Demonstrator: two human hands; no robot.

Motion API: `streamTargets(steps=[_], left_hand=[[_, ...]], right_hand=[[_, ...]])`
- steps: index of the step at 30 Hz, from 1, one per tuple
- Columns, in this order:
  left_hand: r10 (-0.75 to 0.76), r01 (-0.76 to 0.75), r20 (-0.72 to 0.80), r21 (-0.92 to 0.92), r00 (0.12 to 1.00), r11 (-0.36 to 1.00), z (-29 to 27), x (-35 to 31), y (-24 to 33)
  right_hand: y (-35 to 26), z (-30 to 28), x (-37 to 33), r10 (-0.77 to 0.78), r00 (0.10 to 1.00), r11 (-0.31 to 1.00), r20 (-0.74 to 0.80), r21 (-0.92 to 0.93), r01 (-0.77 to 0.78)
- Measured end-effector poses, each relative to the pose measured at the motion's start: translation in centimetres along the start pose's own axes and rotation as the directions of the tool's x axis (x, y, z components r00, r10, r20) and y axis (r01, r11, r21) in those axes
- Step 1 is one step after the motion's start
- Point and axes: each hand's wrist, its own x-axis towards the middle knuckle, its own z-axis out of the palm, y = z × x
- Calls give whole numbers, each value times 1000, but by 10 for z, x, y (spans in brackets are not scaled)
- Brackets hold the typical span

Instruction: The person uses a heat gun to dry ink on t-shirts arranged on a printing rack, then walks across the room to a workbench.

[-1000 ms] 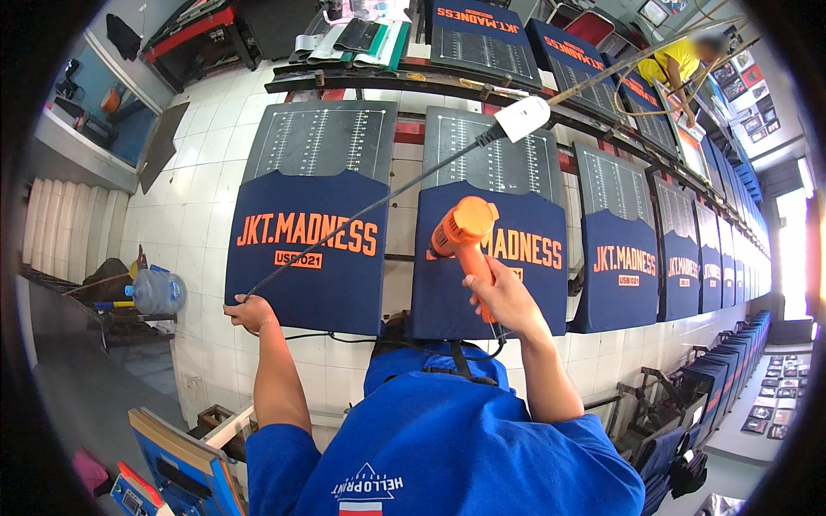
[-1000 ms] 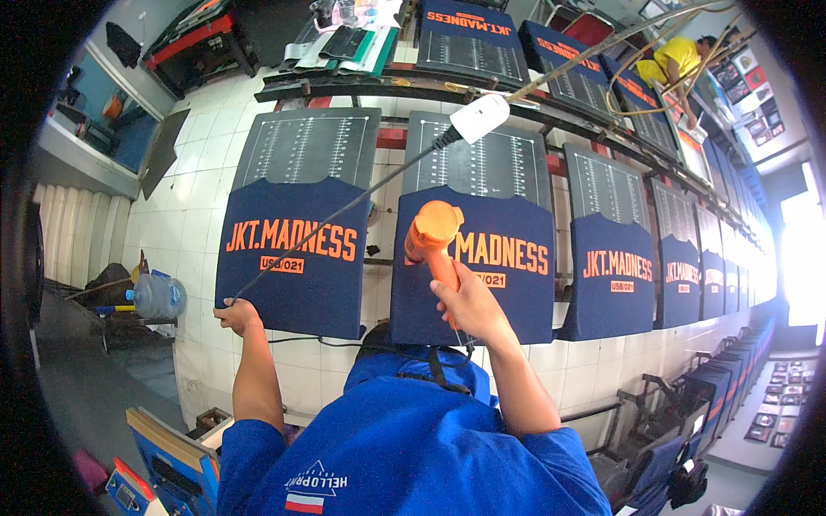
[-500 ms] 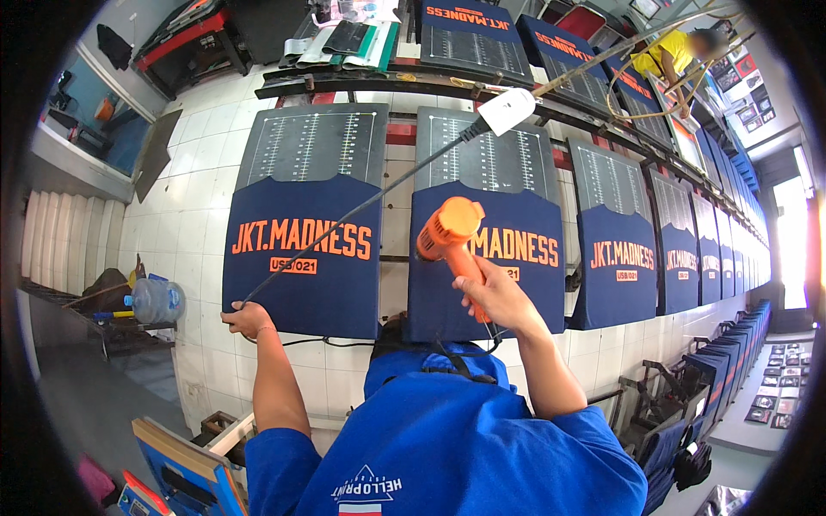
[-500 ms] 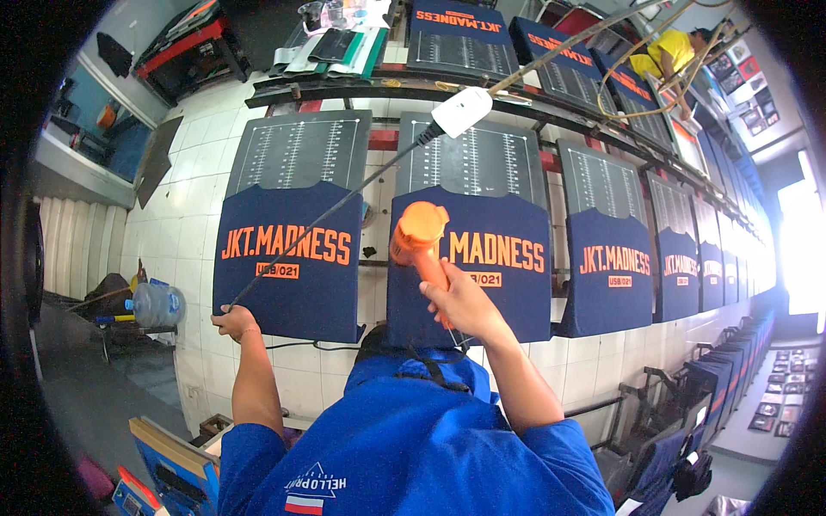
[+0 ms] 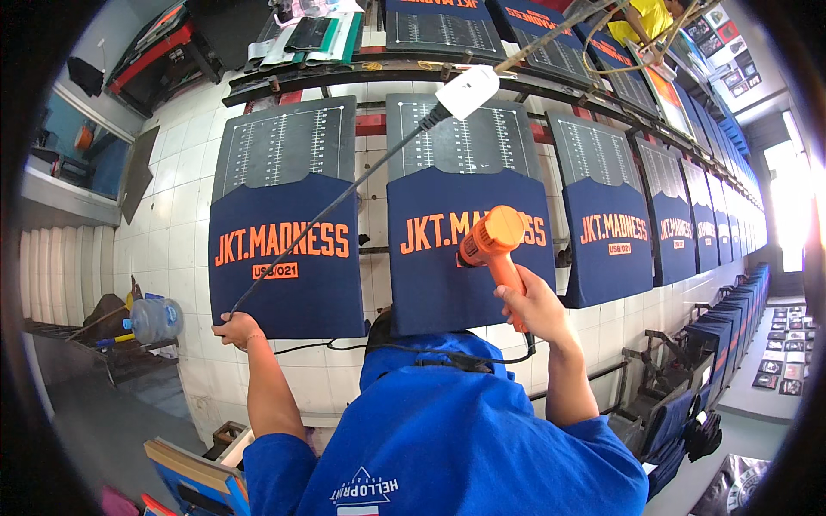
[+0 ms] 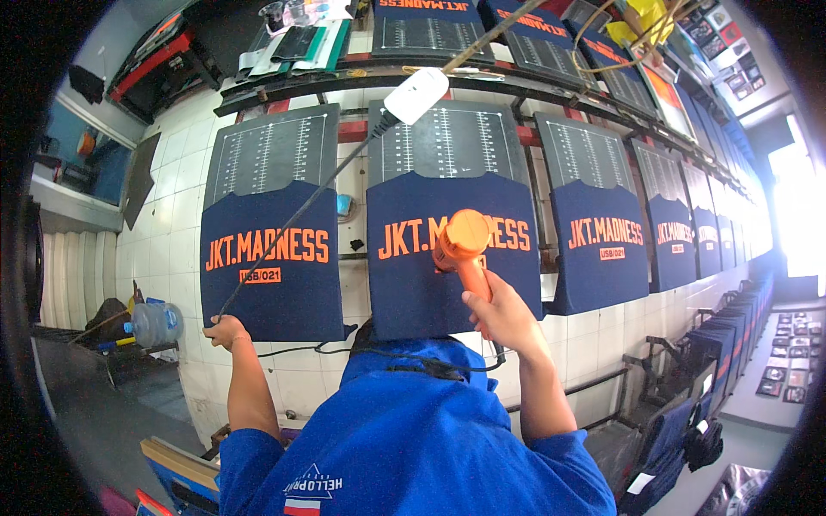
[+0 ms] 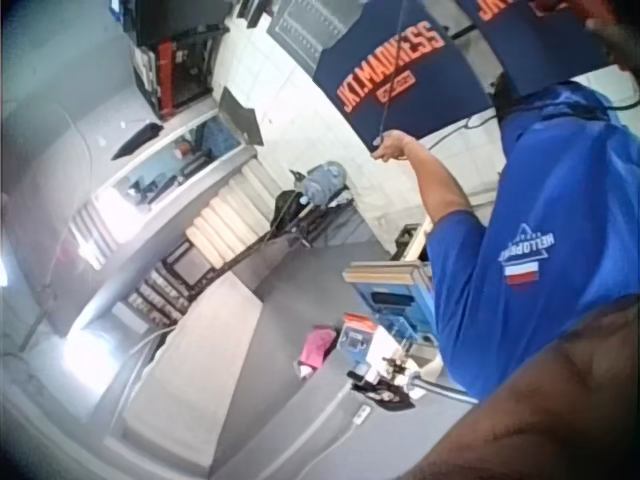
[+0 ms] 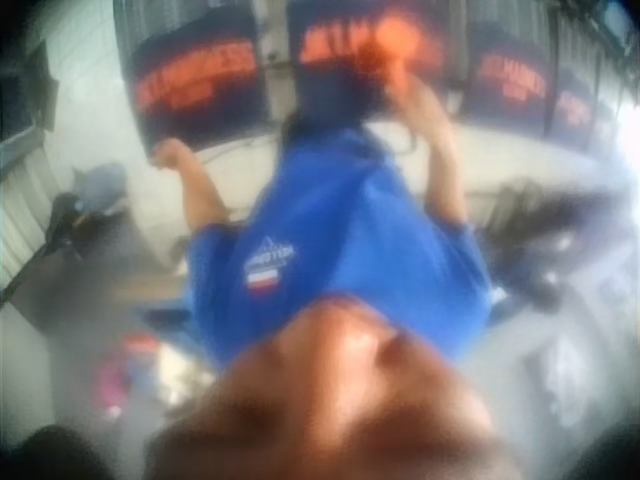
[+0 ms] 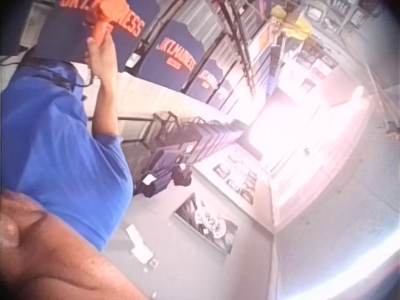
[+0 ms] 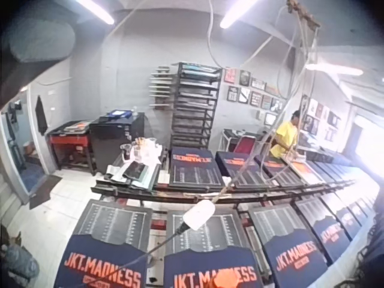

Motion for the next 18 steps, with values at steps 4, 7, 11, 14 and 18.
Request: streamTargets(steps=[4,7,11,14,18], left_hand=[[29,-29,-13,-21,999,999,5,7,-7],[-4,4,0,-6,1000,1000,5,8,-7],[12,-12,-17,13,1000,1000,8,8,-7],[18,-18,-27,-18,999,1000,9,9,-10],[9,-9,-30,-24,1000,1000,13,14,-12]], right_hand=[[3,4,7,-43,999,999,-20,26,44],[6,-4,9,-52,998,997,38,56,50],[5,-2,4,-45,998,997,48,64,42],[9,-11,2,8,997,999,75,40,-11],[12,-7,1,7,999,1000,-37,24,-6]])
